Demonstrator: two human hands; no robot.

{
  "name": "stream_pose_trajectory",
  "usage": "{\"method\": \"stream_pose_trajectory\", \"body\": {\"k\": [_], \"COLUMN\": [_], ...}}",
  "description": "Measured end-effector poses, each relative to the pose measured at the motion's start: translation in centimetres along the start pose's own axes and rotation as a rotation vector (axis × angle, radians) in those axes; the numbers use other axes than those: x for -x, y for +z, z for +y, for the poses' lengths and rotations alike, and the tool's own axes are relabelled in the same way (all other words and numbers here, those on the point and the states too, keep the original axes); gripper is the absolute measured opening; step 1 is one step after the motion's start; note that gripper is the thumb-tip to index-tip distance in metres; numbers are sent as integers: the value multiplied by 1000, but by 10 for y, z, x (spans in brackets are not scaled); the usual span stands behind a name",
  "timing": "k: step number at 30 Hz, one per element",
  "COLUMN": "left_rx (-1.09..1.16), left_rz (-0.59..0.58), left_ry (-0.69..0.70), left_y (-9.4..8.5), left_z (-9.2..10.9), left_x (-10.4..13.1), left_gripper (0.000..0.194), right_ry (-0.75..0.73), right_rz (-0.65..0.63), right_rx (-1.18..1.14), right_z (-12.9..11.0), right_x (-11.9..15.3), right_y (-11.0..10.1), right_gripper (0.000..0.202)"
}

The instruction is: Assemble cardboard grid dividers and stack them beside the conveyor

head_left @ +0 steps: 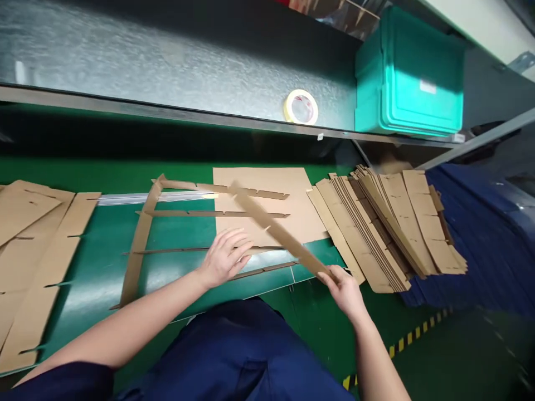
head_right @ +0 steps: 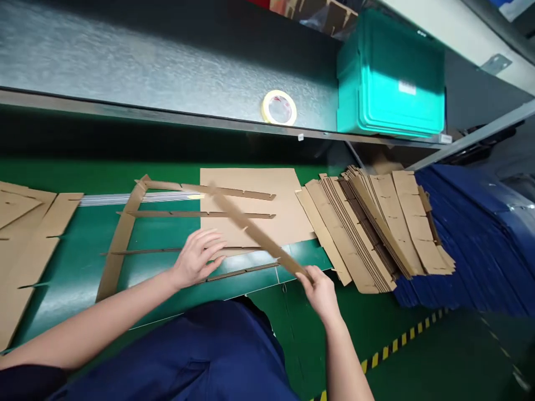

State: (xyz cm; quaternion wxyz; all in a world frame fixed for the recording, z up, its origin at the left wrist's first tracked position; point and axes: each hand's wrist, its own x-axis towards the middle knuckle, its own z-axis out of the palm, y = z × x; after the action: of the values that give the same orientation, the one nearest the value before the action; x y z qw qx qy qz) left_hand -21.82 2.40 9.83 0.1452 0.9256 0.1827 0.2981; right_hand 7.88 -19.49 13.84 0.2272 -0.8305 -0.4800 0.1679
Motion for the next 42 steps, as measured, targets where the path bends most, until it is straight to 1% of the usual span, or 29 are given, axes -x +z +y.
{"method": "stream_pose_trajectory", "body": {"k": [1,3,5,6,8,10,12,14,16,19,24,26,31,36,38,42], "left_rx": [44,109,115,105,93,100,103,101,105,115,100,95,101,95,90,66], "left_rz": [-67,-295,-549,-648,-774,-824,-829,-829,-830,-841,-884,-895,-887,-879,-875,-860], "left_ry": [-20,-23,-31,-47,-67,-57,-47,-54,-67,-80,-52,-37,-45,-28,-30,-26], "left_y": [21,67,112,131,160,176,181,181,180,180,181,180,179,177,178,181], "left_z": [9,28,47,55,69,77,81,83,83,83,81,81,83,82,82,83], "left_x": [-9,-24,-34,-37,-39,-35,-28,-23,-20,-22,-27,-27,-27,-26,-25,-23], "left_gripper": [35,40,47,46,37,37,42,45,44,42,44,45,45,42,41,40], "right_ry": [88,237,296,296,276,262,223,158,103,70,2,-1,96,159,164,63], "right_rz": [92,207,256,272,291,302,304,303,297,301,258,240,223,89,97,216], "right_rx": [-97,-307,-474,-518,-533,-481,-368,-236,-137,-74,-15,-3,-55,-241,-184,123], "right_z": [11,26,31,31,31,34,39,46,51,55,58,59,65,74,73,66], "right_x": [5,11,10,7,-1,-10,-17,-23,-26,-29,-27,-26,-27,-29,-28,-27], "right_y": [3,14,29,39,58,77,94,107,116,125,131,133,132,133,136,143], "right_gripper": [40,44,43,41,37,35,34,35,35,36,38,38,40,51,55,58]}}
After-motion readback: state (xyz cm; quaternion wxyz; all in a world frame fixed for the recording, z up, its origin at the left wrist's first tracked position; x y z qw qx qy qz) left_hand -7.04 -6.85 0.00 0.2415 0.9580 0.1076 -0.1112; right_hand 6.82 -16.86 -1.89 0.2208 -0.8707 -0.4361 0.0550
